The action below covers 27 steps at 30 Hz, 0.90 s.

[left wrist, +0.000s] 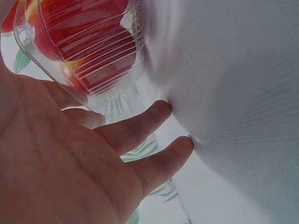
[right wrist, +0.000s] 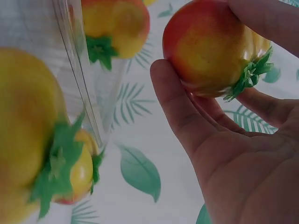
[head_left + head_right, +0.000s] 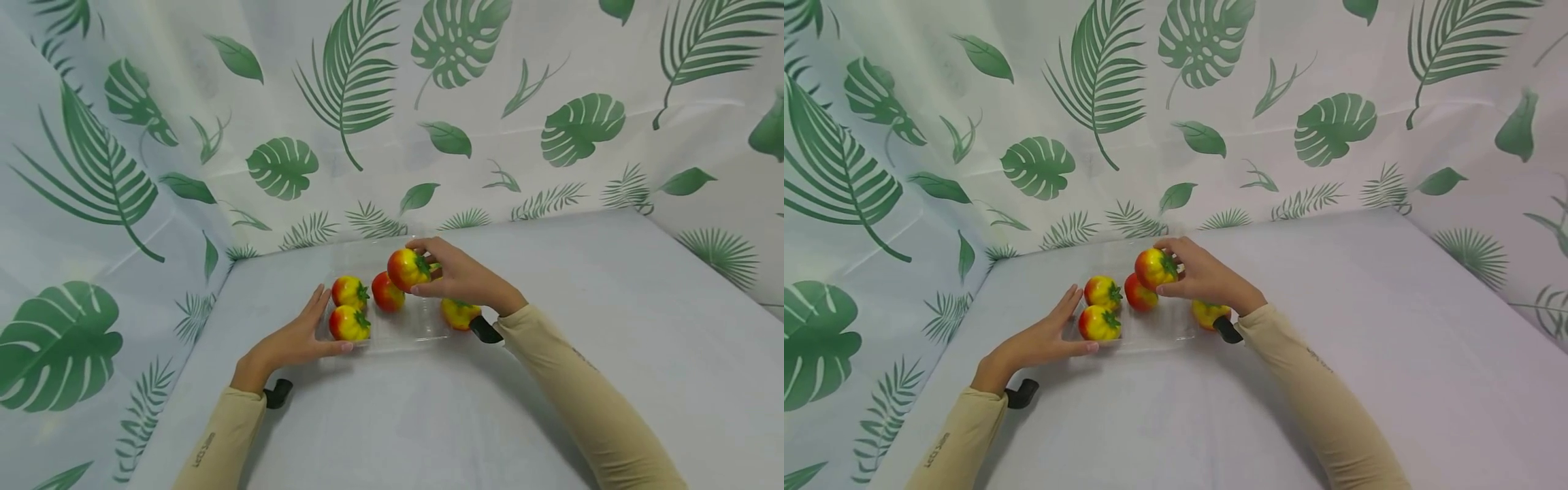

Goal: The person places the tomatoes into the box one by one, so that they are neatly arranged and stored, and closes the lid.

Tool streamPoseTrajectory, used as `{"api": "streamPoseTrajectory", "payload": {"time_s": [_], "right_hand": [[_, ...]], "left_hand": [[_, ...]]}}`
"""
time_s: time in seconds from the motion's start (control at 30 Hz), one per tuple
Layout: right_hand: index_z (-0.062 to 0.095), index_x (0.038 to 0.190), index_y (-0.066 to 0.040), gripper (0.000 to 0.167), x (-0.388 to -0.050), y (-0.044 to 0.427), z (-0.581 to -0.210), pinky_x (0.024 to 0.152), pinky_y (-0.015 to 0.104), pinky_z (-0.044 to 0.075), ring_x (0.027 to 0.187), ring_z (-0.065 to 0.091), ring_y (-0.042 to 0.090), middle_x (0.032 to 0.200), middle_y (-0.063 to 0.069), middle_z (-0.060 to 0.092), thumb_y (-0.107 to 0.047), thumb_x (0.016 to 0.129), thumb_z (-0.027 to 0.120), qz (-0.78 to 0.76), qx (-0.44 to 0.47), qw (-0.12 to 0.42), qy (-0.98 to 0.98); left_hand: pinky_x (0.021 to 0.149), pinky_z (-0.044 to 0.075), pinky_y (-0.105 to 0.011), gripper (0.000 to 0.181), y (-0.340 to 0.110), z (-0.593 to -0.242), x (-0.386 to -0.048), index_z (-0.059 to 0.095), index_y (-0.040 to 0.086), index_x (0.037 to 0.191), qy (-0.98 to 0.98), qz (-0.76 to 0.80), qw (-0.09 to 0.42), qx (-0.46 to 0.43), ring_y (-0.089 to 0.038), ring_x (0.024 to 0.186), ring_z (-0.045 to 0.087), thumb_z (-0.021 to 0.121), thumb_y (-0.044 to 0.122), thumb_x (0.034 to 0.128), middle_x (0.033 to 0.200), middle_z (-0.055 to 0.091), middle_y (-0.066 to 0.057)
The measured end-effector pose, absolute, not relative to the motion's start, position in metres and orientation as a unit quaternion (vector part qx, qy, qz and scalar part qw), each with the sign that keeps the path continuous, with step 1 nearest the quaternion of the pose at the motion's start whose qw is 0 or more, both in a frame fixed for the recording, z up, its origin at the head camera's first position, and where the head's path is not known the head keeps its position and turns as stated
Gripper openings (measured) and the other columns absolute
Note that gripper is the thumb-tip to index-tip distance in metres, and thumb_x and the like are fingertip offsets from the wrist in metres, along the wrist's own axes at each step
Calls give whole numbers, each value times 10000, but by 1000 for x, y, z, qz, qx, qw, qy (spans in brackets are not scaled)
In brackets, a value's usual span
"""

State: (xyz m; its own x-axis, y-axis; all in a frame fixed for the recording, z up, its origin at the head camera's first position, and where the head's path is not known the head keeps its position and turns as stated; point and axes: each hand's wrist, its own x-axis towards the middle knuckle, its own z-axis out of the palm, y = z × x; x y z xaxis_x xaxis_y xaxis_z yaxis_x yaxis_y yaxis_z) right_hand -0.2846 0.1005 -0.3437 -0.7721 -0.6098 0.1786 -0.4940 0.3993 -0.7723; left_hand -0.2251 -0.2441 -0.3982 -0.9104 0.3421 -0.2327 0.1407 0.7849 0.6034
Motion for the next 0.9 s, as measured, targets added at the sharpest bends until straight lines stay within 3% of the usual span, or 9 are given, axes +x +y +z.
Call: {"api": "streamPoseTrajectory", "payload": {"time_s": [0.3, 0.53, 0.9], "right_hand": [[490, 1516, -55, 677, -276, 87, -350, 1029, 441, 567, 1257, 585, 324, 1448, 123, 543, -139, 937, 831, -415, -364, 84, 830], [504, 1489, 5, 644, -274, 81, -355, 1043, 477, 556, 1244, 591, 365, 1451, 178, 551, -137, 950, 825, -388, -391, 84, 830], [514, 1504, -50, 675, -267, 72, -364, 980, 380, 586, 1199, 584, 247, 1359, 107, 569, -187, 934, 849, -367, -388, 99, 840]], "left_hand": [[1251, 190, -638, 1293, -244, -401, -225, -25, 123, 1732, 929, 305, 170, 125, -390, 1634, 58, 779, 674, 883, 1786, -140, -114], [1253, 188, -637, 1298, -245, -401, -226, -30, 112, 1730, 928, 306, 166, 134, -393, 1633, 65, 771, 687, 884, 1786, -139, -120], [1250, 200, -636, 1266, -244, -400, -226, -23, 121, 1732, 929, 303, 165, 133, -391, 1634, 59, 780, 640, 902, 1786, -143, -109]]}}
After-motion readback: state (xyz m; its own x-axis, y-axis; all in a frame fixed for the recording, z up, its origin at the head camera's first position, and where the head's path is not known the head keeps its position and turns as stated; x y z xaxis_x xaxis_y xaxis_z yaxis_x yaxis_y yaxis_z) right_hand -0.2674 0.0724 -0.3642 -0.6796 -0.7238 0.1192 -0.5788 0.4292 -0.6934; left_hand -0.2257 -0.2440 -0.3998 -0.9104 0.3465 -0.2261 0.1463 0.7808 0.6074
